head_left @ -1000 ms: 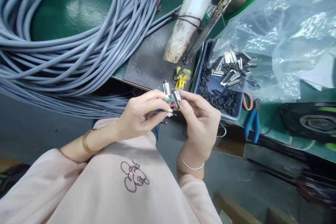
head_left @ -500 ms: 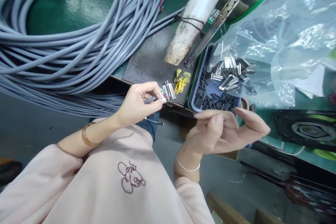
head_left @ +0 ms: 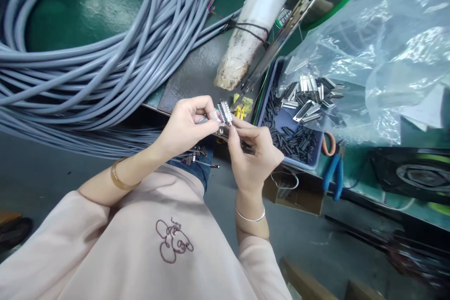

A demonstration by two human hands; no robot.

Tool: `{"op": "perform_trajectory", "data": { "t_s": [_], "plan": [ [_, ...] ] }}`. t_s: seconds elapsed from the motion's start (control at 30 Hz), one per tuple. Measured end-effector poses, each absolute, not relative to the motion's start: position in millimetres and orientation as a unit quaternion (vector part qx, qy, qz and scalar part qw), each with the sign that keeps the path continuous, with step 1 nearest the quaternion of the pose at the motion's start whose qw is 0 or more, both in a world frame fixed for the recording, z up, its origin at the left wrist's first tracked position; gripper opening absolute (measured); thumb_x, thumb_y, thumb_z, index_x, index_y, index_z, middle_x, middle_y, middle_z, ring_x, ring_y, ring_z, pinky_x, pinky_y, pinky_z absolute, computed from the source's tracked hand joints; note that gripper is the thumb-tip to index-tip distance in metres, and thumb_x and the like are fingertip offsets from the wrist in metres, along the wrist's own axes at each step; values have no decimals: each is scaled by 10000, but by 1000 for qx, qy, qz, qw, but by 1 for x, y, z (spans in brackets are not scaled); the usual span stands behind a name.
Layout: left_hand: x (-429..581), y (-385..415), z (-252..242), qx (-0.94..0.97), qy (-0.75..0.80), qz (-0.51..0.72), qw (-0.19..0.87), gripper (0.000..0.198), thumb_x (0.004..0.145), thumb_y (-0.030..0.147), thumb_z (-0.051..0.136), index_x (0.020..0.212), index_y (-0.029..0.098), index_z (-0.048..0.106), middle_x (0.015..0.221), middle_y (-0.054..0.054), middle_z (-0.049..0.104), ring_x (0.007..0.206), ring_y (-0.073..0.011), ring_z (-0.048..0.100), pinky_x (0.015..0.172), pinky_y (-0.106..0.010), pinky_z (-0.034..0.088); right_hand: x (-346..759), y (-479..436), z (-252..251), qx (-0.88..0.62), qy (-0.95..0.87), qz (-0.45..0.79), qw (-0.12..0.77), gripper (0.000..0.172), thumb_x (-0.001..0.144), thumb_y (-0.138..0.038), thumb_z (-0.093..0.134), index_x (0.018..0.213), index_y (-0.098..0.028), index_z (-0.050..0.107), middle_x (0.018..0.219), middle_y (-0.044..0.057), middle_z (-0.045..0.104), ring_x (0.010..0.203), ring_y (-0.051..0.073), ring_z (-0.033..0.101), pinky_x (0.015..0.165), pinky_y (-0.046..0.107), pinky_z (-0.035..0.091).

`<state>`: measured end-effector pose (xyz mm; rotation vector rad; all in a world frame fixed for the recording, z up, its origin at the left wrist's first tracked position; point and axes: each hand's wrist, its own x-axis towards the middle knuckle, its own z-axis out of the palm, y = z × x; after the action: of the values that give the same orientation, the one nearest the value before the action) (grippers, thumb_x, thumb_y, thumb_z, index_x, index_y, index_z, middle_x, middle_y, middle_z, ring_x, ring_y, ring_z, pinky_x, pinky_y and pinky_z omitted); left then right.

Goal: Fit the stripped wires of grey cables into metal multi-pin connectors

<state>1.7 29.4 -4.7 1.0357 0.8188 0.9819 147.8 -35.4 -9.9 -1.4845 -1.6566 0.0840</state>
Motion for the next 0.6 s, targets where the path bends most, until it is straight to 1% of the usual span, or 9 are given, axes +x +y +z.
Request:
{"op": "perform_trajectory", "data": {
  "t_s": [0.17,0.4,0.5,0.6],
  "plan": [
    [4,37,0,447,350,437,698,185,688,95,703,646,164,537,559,69,537,477,-24,452,465,-146,384,152,-28,-3,-592,-661,52,459,111,920,-184,685,854,-236,613,1003,14,828,897,159,806,711,230,653],
    [7,41,8,447,362,444,687,202,694,103,726,653,172,541,556,66,531,476,-32,463,448,-154,385,154,-21,1,-589,-663,52,460,88,922,-214,692,852,-232,642,1013,15,827,914,186,808,717,270,672],
    [7,40,11,449,369,444,682,217,701,116,732,648,176,530,553,66,523,464,-30,451,441,-159,382,154,-19,3,-580,-664,40,470,75,906,-199,717,860,-235,670,999,7,828,897,185,809,725,271,675],
    [6,40,14,453,379,437,678,225,697,122,738,642,179,527,539,67,513,455,-30,440,424,-160,359,153,-18,6,-580,-670,22,463,67,905,-184,718,871,-237,693,965,0,826,869,190,809,720,283,676]
  ]
}}
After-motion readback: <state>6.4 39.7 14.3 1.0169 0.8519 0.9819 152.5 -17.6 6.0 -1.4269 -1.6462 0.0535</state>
